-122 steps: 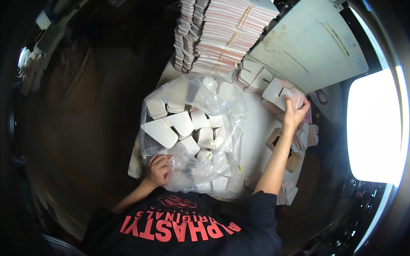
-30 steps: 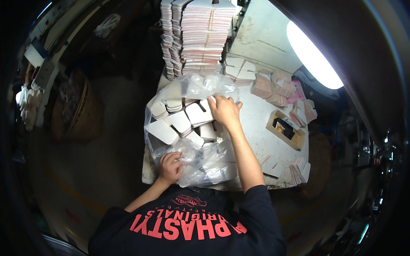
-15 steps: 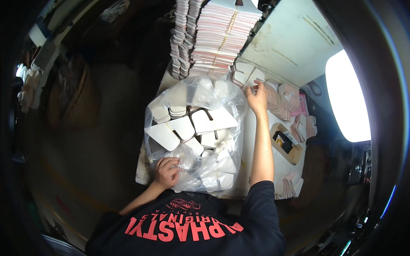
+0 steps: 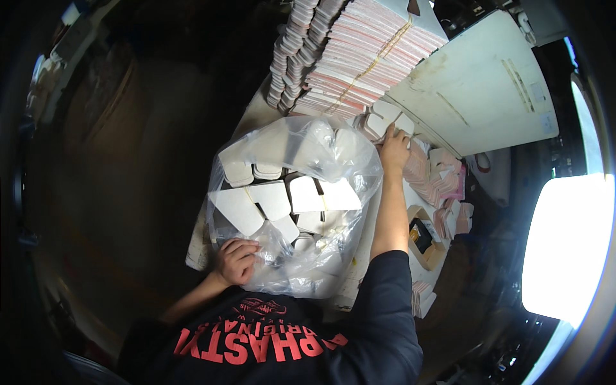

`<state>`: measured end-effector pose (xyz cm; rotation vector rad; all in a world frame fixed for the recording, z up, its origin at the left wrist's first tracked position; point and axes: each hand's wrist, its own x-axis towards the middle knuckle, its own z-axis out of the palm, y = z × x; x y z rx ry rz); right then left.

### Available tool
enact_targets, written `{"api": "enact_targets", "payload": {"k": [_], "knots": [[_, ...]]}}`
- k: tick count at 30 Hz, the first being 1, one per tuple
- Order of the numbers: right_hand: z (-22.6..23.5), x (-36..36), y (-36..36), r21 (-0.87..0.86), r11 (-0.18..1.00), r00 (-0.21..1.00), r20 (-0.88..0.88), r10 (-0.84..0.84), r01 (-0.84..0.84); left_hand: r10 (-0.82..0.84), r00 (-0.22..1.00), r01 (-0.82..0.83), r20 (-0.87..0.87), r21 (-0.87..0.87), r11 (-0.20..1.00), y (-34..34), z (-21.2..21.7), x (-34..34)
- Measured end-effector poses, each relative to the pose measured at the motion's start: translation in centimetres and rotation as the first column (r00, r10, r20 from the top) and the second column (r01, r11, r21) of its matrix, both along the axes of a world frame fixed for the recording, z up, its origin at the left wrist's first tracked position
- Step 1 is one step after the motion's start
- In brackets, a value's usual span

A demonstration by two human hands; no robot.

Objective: The person places stacks of small white rectangular items into a clear plastic bag on a table. They repeatedly pick up stacks, insert them into the bag, and adjust the contents. The person also briefly handles a woven basket and a red plastic basket before returning to the bagging task.

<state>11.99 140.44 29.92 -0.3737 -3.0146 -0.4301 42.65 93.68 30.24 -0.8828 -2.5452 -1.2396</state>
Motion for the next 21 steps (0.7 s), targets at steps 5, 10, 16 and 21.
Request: {"api": "enact_targets", "payload": {"k": [5,10,16,21], "knots": [[4.3,3.2,1.4,-0.174,0.965,0.974,-0.152,0.170,-0.196,-0.008,0.999,0.009,-0.033,0.009,1.000,0.0,-0.1,0.0],[9.6,8.5,0.9,-0.491,0.814,0.844,-0.537,-0.003,-0.310,-0.006,0.998,0.006,-0.060,0.005,1.000,0.2,0.1,0.0],[20.6,17.3,-1.8,-0.600,0.662,0.793,-0.610,-0.016,-0.448,-0.143,0.981,0.161,0.128,-0.144,0.976,0.2,4.4,0.8],[28.3,24.5,-9.1,-0.514,0.525,0.674,-0.720,0.167,-0.679,-0.383,0.742,0.623,0.550,-0.354,0.697,-0.5,11.6,2.7]]}}
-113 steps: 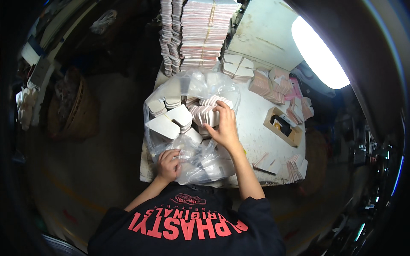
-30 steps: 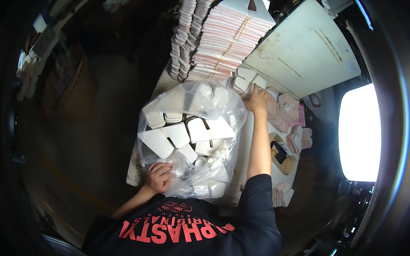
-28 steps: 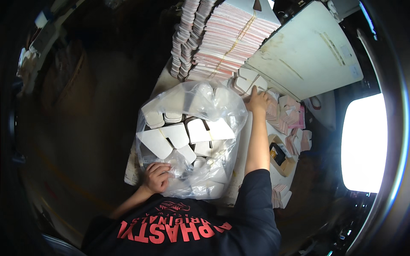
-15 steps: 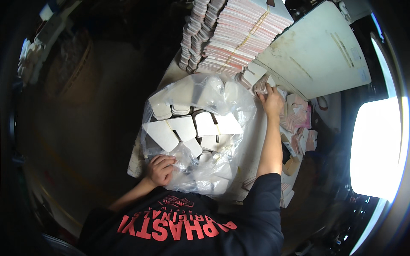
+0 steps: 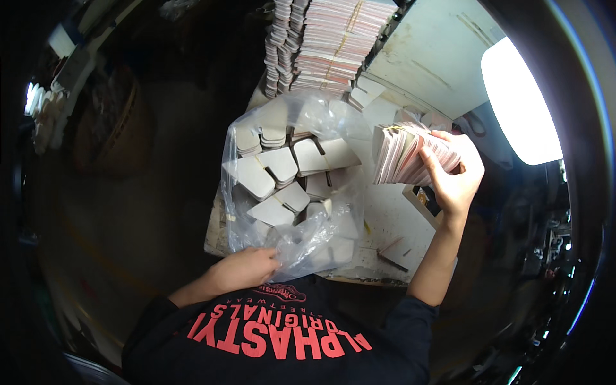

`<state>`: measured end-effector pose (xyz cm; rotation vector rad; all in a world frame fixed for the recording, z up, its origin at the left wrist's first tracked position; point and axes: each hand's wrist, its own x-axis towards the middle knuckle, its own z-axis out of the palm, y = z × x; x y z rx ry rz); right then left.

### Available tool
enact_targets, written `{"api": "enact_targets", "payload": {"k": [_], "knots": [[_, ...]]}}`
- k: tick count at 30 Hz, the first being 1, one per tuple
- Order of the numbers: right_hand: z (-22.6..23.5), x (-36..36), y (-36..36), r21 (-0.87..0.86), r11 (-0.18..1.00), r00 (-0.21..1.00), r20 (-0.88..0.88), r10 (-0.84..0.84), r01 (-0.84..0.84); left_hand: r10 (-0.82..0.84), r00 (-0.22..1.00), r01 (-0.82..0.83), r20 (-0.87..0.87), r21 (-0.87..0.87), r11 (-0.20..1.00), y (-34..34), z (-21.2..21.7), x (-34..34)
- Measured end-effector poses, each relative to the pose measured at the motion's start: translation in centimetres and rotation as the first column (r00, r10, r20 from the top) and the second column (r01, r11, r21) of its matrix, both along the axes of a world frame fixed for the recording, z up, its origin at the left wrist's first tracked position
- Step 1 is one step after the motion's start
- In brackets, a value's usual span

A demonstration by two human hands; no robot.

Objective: The person places stacks of small white rectangular items into a clear plastic bag on a table. They repeatedly pick up stacks, insert them into the bag, and adjust the contents. The person also briefly handles a woven basket and a red plastic basket before returning to the bagging task.

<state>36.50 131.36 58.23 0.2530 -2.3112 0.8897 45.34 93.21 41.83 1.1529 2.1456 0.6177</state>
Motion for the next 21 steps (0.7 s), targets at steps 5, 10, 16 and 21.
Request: {"api": "enact_targets", "payload": {"k": [5,10,16,21], "knots": [[0.8,4.3,-7.8,0.310,0.951,1.000,0.018,-0.005,-0.001,-0.079,0.994,0.064,0.078,0.180,0.981,-0.3,4.9,0.8],[-10.6,5.0,-19.1,0.592,0.749,0.911,0.410,0.038,-0.298,-0.186,0.981,0.190,-0.045,0.107,0.976,0.6,6.0,1.4],[-12.7,4.5,-17.9,0.247,0.842,0.751,0.612,0.247,-0.479,-0.048,0.999,0.050,-0.017,0.126,0.991,-0.8,4.3,2.2],[-11.9,3.1,-11.8,0.237,0.970,0.591,0.791,-0.157,-0.060,0.280,0.942,-0.286,0.185,0.005,0.958,-1.7,0.8,0.1]]}}
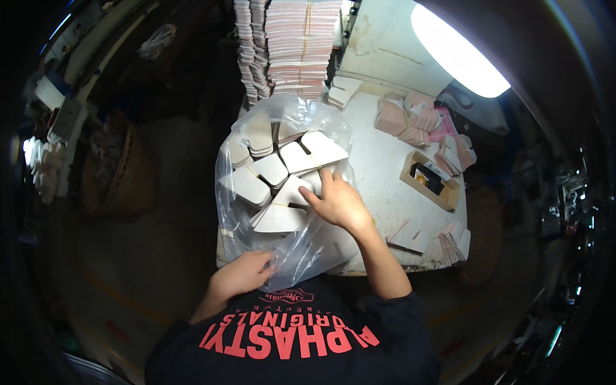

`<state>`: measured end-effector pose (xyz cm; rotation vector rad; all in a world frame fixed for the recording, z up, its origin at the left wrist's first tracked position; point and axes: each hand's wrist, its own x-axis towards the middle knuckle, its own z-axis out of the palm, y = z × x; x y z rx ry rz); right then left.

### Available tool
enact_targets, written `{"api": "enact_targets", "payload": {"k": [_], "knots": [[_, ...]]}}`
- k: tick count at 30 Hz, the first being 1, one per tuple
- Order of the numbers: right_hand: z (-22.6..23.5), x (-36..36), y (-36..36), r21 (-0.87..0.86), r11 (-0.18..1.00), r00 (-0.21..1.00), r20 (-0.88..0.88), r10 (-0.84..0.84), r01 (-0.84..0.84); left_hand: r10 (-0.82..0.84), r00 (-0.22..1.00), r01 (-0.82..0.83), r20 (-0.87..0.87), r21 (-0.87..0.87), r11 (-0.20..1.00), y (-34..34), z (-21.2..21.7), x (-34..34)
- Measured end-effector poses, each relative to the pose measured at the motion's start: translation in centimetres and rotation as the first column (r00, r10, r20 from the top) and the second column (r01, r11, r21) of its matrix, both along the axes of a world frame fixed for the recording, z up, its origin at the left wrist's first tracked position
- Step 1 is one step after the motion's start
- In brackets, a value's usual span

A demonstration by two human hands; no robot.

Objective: The person places stacks of small white rectangular items into a clear plastic bag on a table. They repeatedly pick up stacks, insert them into the bag, and adjust the contents. The person also briefly handles a woven basket and a red plastic basket before returning to the bagging task.

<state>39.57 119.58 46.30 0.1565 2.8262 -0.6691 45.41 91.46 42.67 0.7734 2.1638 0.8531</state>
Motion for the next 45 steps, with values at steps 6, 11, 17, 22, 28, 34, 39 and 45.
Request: {"api": "enact_targets", "payload": {"k": [6,11,17,22,28,34,39,45], "knots": [[-4.9,0.4,-0.9,-0.250,0.929,0.915,0.233,0.331,-0.272,0.229,0.971,-0.241,-0.075,-0.317,0.917,1.9,-2.1,-2.8],[-3.3,0.2,-0.2,-0.350,0.811,0.837,0.115,0.534,-0.469,0.147,0.989,-0.148,-0.027,-0.291,0.945,1.3,-0.9,-3.4],[3.5,-7.1,9.8,-0.731,0.624,0.826,0.150,0.543,-0.278,0.191,0.980,-0.180,-0.056,0.163,0.970,4.9,-5.3,-1.5],[-3.2,-20.5,14.9,-0.498,0.849,0.930,-0.200,-0.308,0.174,0.230,0.848,-0.178,-0.478,0.152,0.972,5.9,-11.0,-0.8],[-17.4,-30.2,16.9,0.101,0.968,0.943,-0.269,-0.196,0.230,0.336,0.755,-0.158,-0.563,0.342,0.926,5.8,-11.8,-0.6],[-21.9,-30.4,17.7,-0.043,0.977,0.862,-0.465,-0.204,0.208,0.413,0.713,-0.176,-0.567,0.425,0.888,6.0,-11.7,-1.0],[-17.8,-24.3,19.2,-0.520,0.853,0.730,-0.566,-0.384,0.045,0.371,0.724,-0.182,-0.581,0.357,0.916,6.1,-12.8,-0.3],[-7.2,-10.0,19.1,-0.901,0.428,0.734,-0.244,-0.634,0.070,0.080,0.957,-0.090,-0.279,-0.025,0.996,6.3,-9.6,-1.2]]}}
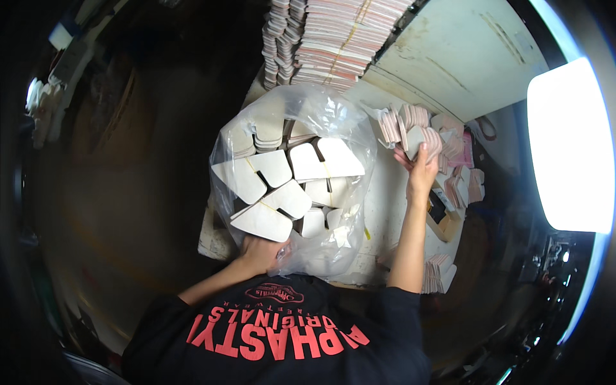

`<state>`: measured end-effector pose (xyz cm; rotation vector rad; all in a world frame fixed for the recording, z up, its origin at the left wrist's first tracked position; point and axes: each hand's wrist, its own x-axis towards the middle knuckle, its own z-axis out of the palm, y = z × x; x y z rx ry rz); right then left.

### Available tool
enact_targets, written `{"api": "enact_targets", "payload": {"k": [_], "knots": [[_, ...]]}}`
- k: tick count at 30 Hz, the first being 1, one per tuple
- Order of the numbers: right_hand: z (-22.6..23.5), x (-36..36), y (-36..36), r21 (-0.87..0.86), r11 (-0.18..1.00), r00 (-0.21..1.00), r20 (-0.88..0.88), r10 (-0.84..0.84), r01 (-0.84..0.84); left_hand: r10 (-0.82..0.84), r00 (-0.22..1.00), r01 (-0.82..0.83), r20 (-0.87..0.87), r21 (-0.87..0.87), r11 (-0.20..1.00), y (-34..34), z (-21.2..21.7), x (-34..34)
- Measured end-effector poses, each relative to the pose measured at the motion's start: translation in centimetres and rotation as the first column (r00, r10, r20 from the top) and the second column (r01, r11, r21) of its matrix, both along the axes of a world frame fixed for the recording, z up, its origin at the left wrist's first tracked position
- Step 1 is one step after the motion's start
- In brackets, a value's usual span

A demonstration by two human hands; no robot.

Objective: The person places stacks of small white rectangular items into a clear plastic bag on a table. They repeatedly pick up stacks, insert them into the bag, and adjust the contents. The person also briefly handles a woven basket and a red plastic basket before returning to the bagging task.

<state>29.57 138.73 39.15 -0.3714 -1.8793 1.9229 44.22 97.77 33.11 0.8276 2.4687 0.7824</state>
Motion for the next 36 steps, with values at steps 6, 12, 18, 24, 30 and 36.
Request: {"api": "enact_targets", "payload": {"k": [6,12,18,24,30,36], "knots": [[9.7,12.7,-3.2,0.272,0.960,0.997,-0.020,0.074,-0.066,-0.023,0.960,0.036,0.279,-0.041,0.999,-1.2,11.0,0.0],[11.9,18.4,-12.7,-0.108,0.980,0.983,-0.085,0.160,-0.169,-0.060,0.980,-0.049,0.190,0.520,0.853,4.1,11.5,0.7],[8.9,20.1,-17.0,-0.337,0.941,0.966,0.227,0.120,-0.037,-0.580,0.793,0.518,0.186,0.295,0.803,5.8,6.0,2.6],[4.0,19.4,-22.8,0.663,0.709,0.924,0.379,-0.043,-0.239,-0.601,0.541,0.690,0.588,0.099,0.717,6.0,8.4,0.8],[6.4,19.2,-17.1,0.793,0.564,0.965,0.261,0.028,-0.231,-0.527,0.839,0.447,0.136,0.380,0.810,2.1,12.4,0.7],[3.2,15.7,-15.0,0.791,0.556,0.961,0.268,0.063,-0.257,-0.179,0.958,0.251,-0.225,0.349,0.903,2.8,12.7,-6.3]]}}
